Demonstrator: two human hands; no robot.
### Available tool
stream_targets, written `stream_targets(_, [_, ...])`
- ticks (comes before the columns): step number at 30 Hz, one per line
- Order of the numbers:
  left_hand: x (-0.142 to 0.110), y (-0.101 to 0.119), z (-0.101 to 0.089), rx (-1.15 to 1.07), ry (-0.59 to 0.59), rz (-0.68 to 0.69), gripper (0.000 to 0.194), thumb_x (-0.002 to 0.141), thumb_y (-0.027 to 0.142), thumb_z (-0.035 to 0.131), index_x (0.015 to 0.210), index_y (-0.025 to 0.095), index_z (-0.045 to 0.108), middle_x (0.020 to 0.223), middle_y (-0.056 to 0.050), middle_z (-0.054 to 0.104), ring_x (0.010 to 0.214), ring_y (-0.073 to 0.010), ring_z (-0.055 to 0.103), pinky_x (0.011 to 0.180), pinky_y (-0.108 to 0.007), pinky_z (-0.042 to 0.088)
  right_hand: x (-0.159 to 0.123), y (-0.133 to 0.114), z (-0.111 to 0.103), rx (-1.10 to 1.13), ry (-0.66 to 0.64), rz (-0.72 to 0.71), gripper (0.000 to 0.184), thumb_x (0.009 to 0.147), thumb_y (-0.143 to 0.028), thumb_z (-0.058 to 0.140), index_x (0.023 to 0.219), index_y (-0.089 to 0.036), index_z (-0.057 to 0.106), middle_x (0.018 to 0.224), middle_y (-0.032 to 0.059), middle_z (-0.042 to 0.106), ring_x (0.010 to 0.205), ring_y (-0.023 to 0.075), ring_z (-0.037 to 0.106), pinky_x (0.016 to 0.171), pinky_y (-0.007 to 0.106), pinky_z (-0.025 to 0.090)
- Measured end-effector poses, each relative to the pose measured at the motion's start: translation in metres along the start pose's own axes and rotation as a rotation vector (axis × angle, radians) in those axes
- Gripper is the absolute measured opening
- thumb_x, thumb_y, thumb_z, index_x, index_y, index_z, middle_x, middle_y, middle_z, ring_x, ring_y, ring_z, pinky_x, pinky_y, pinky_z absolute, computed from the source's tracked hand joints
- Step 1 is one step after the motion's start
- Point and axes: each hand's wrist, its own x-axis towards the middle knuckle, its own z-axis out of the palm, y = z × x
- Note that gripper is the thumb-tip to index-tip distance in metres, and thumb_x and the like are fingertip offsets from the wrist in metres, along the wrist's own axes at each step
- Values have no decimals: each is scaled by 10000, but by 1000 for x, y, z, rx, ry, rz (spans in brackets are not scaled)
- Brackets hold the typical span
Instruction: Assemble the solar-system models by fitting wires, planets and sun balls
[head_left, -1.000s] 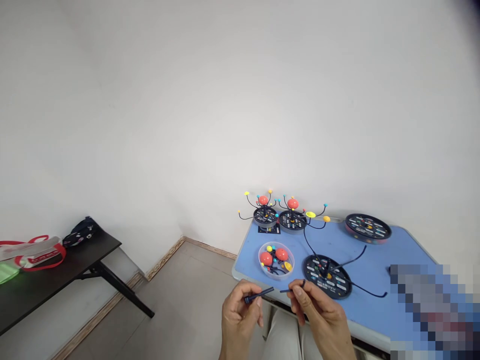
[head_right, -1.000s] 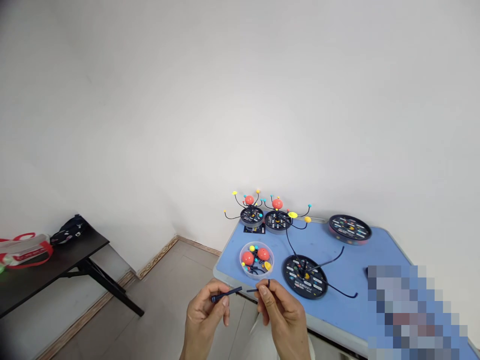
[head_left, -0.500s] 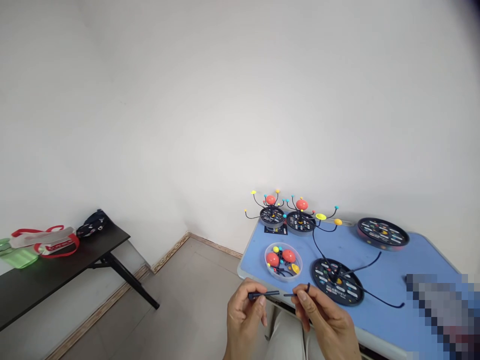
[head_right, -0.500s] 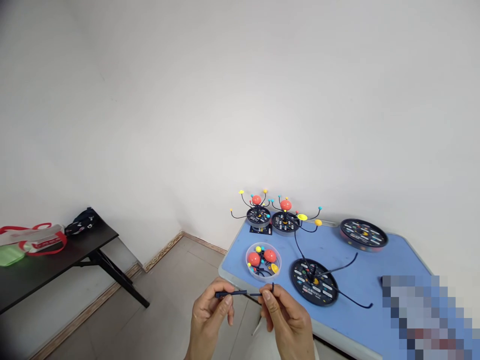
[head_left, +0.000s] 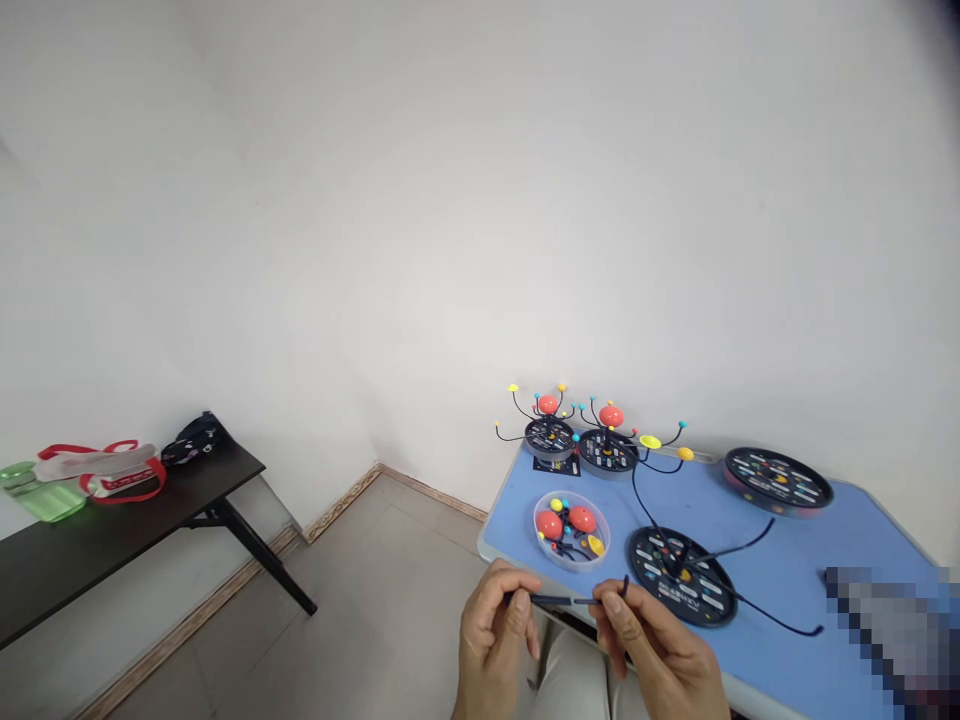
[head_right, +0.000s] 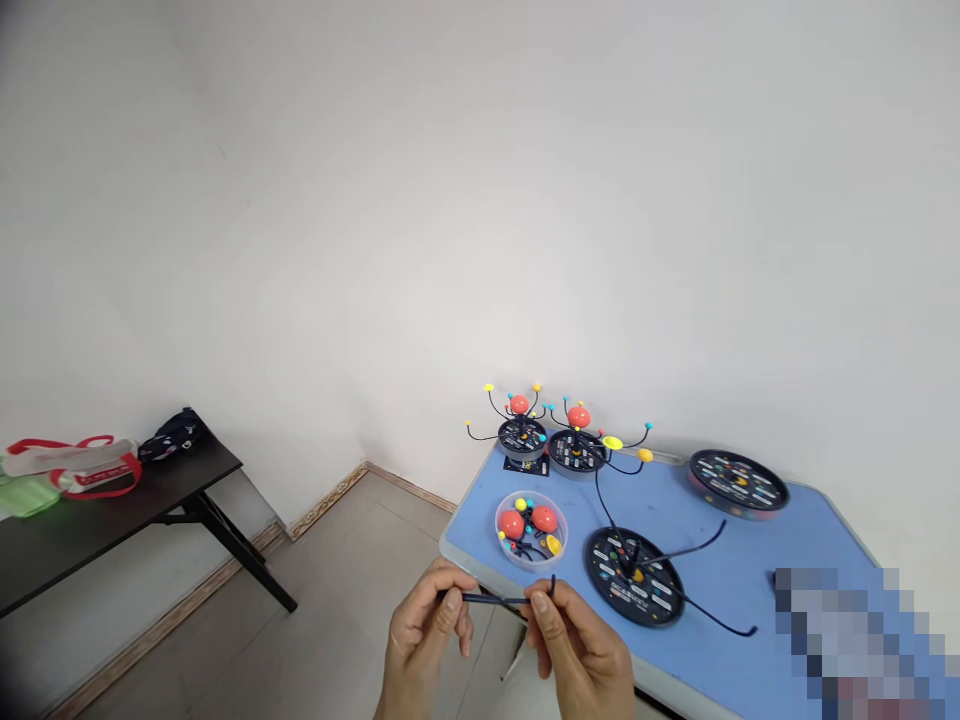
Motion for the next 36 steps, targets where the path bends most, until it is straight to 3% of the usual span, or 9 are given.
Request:
stream_targets(6, [2,-7,2,-26,72,-36,264,851,433,697,927,180,692,753,8,573,483,-71,563,485,-188,464,1,-2,-6,-7,-89,-25,321,783,-529,725,789,-208,737,583,-7,599,473,124,484,472,231,433])
stream_targets(12, [3,-11,16,-63,39,-52,248,814,407,742,848,168,688,648,32,554,446,-82,578,468,-180,465,-4,-8,-9,96,-125,-55,297,779,-504,731,692,-222,766,966,101,723,625,188,632,490,254,515])
stream_targets(15, [1,-15,22,-75,-4,-73,257,818,408,740,839,157,690,583,38,538,415,-80,559,447,-172,451,-4,-10,-11,67,-202,-59,268,779,-481,738,712,-225,777,873,74,727,568,174,624,581,283,553])
stream_targets(21, [-3,-13,23,-73,-1,-56,257,802,410,755,926,187,731,771,-11,617,462,-76,563,464,-197,493,-3,-11,-7,139,-105,50,288,752,-497,757,733,-210,760,618,4,650,525,161,571,584,283,499])
stream_targets(29, [4,-19,10,-28,-271,115,207,890,316,659,1051,237,761,940,-74,645,597,-153,680,569,-271,575,3,-6,-13,185,-98,105,357,749,-527,760,754,-170,759,613,20,659,513,155,571,575,291,487])
stream_targets(36, [1,-22,8,-92,-140,15,195,862,351,692,965,207,773,826,-37,631,525,-133,637,515,-261,537,11,0,-35,84,-12,36,391,761,-558,740,760,-166,739,641,44,659,545,158,549,492,254,469])
